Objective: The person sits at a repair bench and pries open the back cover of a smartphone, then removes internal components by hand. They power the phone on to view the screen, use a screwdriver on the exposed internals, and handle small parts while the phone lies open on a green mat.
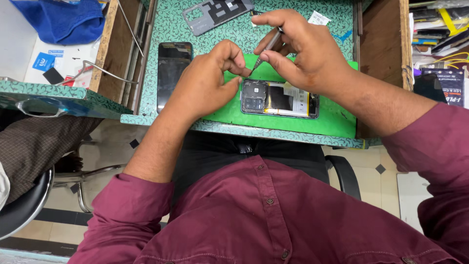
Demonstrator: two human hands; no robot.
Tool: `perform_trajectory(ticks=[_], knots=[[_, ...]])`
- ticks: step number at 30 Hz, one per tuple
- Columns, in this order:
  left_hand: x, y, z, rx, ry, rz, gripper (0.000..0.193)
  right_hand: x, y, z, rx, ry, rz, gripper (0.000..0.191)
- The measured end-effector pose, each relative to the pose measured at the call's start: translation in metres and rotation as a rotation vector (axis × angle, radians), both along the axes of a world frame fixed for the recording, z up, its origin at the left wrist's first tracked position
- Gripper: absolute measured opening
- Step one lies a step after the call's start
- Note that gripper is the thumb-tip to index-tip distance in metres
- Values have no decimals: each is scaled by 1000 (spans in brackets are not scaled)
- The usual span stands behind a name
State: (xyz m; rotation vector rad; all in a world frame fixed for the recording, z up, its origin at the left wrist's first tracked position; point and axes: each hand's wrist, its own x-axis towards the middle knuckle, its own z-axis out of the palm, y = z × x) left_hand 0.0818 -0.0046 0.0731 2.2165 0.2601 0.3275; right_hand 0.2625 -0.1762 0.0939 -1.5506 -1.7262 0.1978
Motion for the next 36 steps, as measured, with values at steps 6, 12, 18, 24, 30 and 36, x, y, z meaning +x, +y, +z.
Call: perform_trajectory(ticks=[6,12,18,24,30,36], knots=[[0,-6,-20,125,-201,41,40,1,6,-5,18,-14,15,48],[1,-9,-25,157,-158,89,39,-1,9,-6,6,-28,11,47],[-3,-10,-33,177,-208,135,35,-4,12,-9,-34,-111,-79,38],[-2,-9,-27,225,-150,215,37,-11,33,8,9,-186,34,27],[-6,-13,-13,265,-225,208,39,-5,49,30,-434,-284,-183,25],[0,-17,-7,259,-173,275,37,7,47,25,-203,11,120,33]])
